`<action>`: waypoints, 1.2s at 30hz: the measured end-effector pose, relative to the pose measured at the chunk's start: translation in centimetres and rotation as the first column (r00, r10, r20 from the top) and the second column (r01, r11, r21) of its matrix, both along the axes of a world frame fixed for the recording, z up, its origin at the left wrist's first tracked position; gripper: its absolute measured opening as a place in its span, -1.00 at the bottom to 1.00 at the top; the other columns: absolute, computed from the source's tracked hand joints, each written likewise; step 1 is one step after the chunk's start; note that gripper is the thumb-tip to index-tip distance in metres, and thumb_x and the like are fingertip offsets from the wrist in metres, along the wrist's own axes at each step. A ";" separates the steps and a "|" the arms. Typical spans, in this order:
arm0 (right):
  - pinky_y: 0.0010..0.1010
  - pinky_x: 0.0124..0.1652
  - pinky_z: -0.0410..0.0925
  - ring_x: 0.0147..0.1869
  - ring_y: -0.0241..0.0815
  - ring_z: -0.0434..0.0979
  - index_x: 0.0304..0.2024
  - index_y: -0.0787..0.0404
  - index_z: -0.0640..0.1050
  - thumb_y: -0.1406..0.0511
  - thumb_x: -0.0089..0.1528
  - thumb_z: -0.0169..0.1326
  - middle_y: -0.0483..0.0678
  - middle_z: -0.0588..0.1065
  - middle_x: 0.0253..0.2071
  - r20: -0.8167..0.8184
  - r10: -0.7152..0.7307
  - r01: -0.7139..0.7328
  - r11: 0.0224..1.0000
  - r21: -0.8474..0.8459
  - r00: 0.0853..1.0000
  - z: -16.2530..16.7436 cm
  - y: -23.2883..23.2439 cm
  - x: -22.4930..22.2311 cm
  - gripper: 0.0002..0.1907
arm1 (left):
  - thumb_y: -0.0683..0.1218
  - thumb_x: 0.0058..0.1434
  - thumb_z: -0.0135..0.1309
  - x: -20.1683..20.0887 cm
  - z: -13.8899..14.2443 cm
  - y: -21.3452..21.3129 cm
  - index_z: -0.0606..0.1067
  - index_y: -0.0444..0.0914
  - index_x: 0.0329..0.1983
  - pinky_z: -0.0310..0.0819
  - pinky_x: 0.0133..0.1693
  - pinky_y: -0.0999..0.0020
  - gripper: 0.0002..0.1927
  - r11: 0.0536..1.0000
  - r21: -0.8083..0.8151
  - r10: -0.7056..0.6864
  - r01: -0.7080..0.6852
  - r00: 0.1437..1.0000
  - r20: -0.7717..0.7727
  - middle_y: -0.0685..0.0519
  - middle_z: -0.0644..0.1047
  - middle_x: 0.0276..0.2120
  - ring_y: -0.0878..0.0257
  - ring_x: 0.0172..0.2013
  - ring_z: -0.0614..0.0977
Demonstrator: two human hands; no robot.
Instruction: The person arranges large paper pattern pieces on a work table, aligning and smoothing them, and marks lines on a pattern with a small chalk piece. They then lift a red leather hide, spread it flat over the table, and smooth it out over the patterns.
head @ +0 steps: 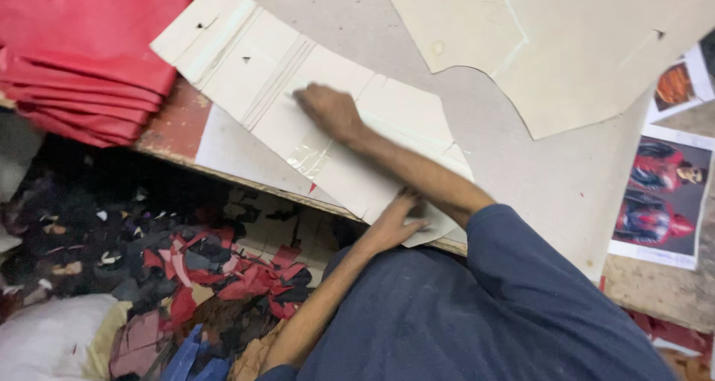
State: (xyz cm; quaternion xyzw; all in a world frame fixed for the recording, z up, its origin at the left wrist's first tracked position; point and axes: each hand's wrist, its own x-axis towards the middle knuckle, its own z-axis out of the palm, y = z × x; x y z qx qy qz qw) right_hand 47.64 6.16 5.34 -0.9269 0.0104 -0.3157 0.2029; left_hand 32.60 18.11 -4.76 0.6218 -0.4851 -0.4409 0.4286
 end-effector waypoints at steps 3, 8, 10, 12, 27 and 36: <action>-0.31 -0.44 0.44 -0.38 -0.10 0.56 -0.02 0.20 0.63 0.30 0.29 0.24 -0.02 0.53 -0.37 0.023 0.000 -0.001 0.999 0.050 1.000 -2.9 2.1 -11.8 -0.78 | -0.09 0.27 0.17 0.2 2.0 4.7 0.56 -0.41 0.02 0.56 -0.03 0.20 -0.66 0.975 -0.003 0.222 -0.222 0.974 0.048 -0.22 0.63 -0.05 -0.02 -0.03 0.69; -0.42 -0.25 0.51 -0.18 -0.20 0.61 0.01 0.33 0.62 0.39 0.30 0.24 0.04 0.61 -0.13 -0.119 -0.636 0.626 0.680 0.382 0.763 -5.8 -2.2 -33.0 -0.76 | -0.04 0.24 0.20 -0.1 1.8 11.2 0.65 -0.32 -0.09 0.60 -0.22 0.35 -0.72 0.849 0.292 0.446 -0.441 0.893 0.055 -0.10 0.72 -0.32 0.20 -0.26 0.76; -0.42 -0.18 0.50 -0.15 -0.20 0.63 0.04 0.36 0.61 0.42 0.36 0.20 0.10 0.60 -0.09 -0.105 -0.824 0.785 0.482 0.389 0.557 -6.1 -5.0 -41.1 -0.79 | -0.02 0.26 0.19 -1.0 0.4 11.5 0.63 -0.31 -0.04 0.58 -0.17 0.38 -0.69 0.827 0.376 0.497 -0.418 0.857 -0.139 -0.06 0.72 -0.26 0.24 -0.22 0.74; -0.35 -0.20 0.49 -0.15 -0.10 0.64 0.03 0.37 0.61 0.44 0.38 0.23 0.15 0.60 -0.09 -0.113 -0.884 0.865 0.407 0.293 0.454 -6.3 -7.2 -47.6 -0.81 | -0.01 0.30 0.12 -2.1 -0.8 11.4 0.59 -0.29 0.05 0.55 -0.09 0.42 -0.66 0.844 0.376 0.530 -0.383 0.706 -0.469 0.00 0.71 -0.15 0.29 -0.14 0.71; -0.14 0.05 0.39 0.25 0.22 0.39 0.40 0.35 0.29 0.46 0.36 0.13 0.27 0.24 0.24 -0.043 -0.887 0.840 0.420 0.343 0.461 -8.8 -9.0 -55.3 -0.43 | -0.06 0.40 0.04 -14.8 0.2 -8.1 0.35 -0.43 0.18 0.37 0.30 0.19 -0.59 0.752 0.309 0.474 -0.582 0.153 -0.867 -0.10 0.47 0.08 0.11 0.15 0.53; -0.22 -0.05 0.42 0.09 0.09 0.45 0.39 0.35 0.28 0.45 0.32 0.09 0.27 0.25 0.27 -0.055 -0.877 0.804 0.411 0.429 0.478 -9.0 -9.5 -56.5 -0.42 | -0.12 0.42 -0.08 -24.5 3.7 -15.4 0.26 -0.35 0.39 0.55 0.16 0.26 -0.50 0.979 0.163 0.053 0.122 0.619 -0.783 -0.19 0.56 0.12 0.10 0.08 0.63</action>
